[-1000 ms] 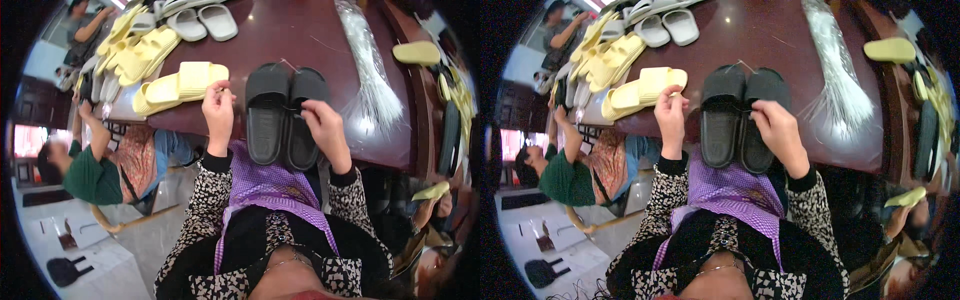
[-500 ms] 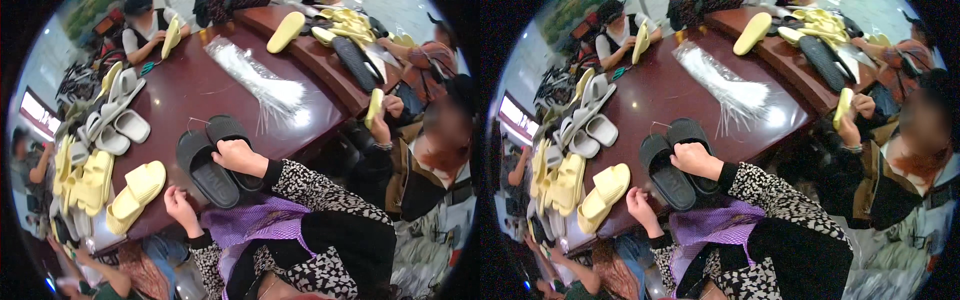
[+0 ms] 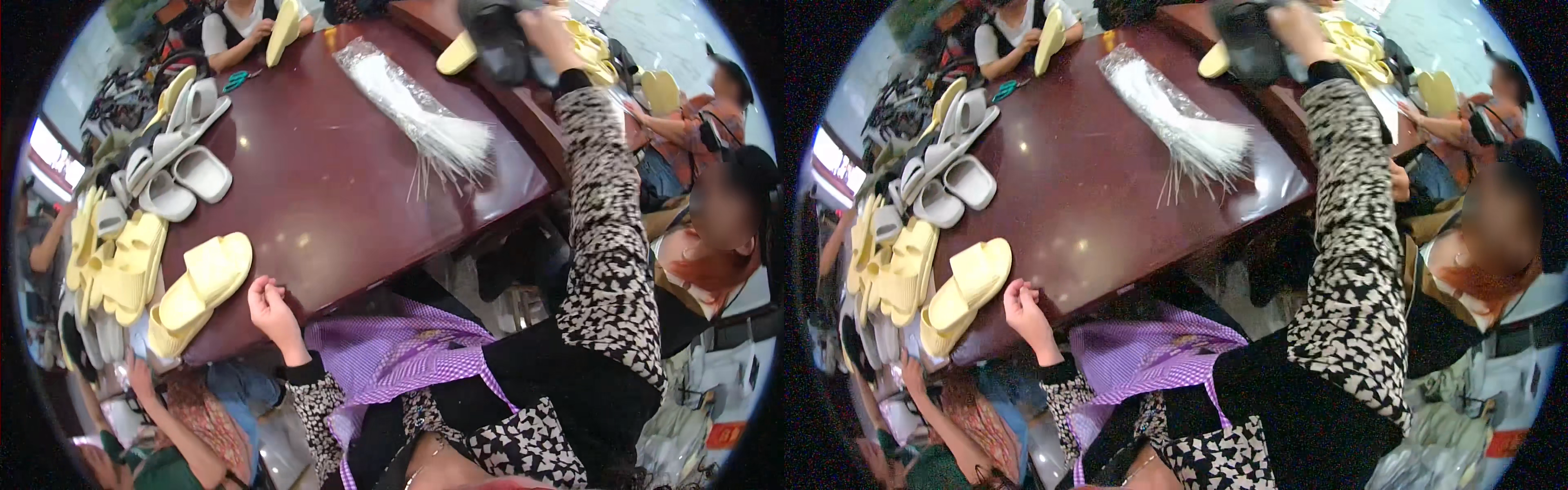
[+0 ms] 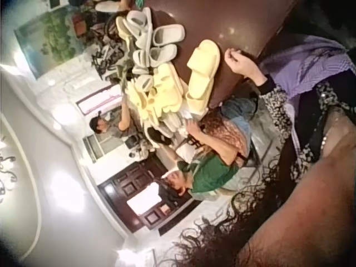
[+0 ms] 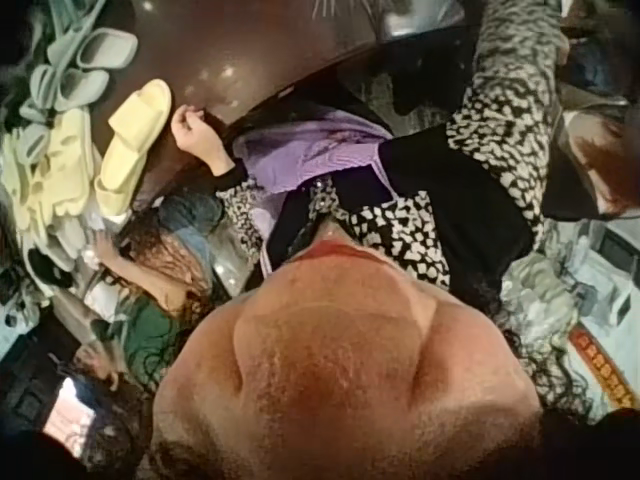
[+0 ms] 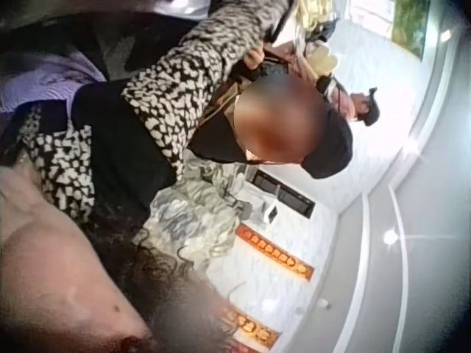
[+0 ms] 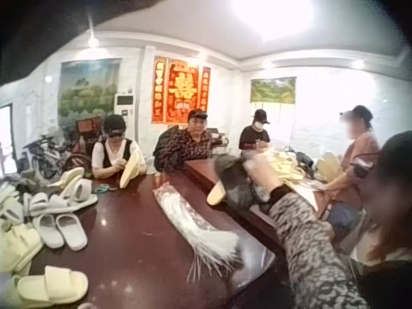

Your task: The person pairs slippers together by threading plastic fasteners through the sandals by hand.

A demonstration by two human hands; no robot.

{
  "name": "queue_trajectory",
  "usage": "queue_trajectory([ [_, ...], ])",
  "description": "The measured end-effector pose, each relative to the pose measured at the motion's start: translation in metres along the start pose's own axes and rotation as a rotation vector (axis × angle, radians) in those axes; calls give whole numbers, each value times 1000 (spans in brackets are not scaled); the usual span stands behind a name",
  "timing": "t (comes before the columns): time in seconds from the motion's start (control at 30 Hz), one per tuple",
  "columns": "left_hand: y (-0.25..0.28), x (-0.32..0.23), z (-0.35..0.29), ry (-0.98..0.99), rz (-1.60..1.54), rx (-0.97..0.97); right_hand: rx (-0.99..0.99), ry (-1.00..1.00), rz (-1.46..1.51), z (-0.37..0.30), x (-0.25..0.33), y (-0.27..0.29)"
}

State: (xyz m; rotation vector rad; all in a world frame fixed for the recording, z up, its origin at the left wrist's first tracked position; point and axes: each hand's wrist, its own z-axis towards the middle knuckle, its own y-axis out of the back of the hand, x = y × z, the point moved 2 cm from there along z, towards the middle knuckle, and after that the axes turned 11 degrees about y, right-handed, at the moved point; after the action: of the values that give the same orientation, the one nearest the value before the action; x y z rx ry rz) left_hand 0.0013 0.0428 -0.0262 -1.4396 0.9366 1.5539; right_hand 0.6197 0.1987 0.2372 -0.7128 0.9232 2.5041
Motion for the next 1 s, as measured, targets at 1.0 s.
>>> queue_trajectory([
  [1.0, 66, -14, -80, 224, -74, 239, 671, -682, 2368, -137, 497, 247],
])
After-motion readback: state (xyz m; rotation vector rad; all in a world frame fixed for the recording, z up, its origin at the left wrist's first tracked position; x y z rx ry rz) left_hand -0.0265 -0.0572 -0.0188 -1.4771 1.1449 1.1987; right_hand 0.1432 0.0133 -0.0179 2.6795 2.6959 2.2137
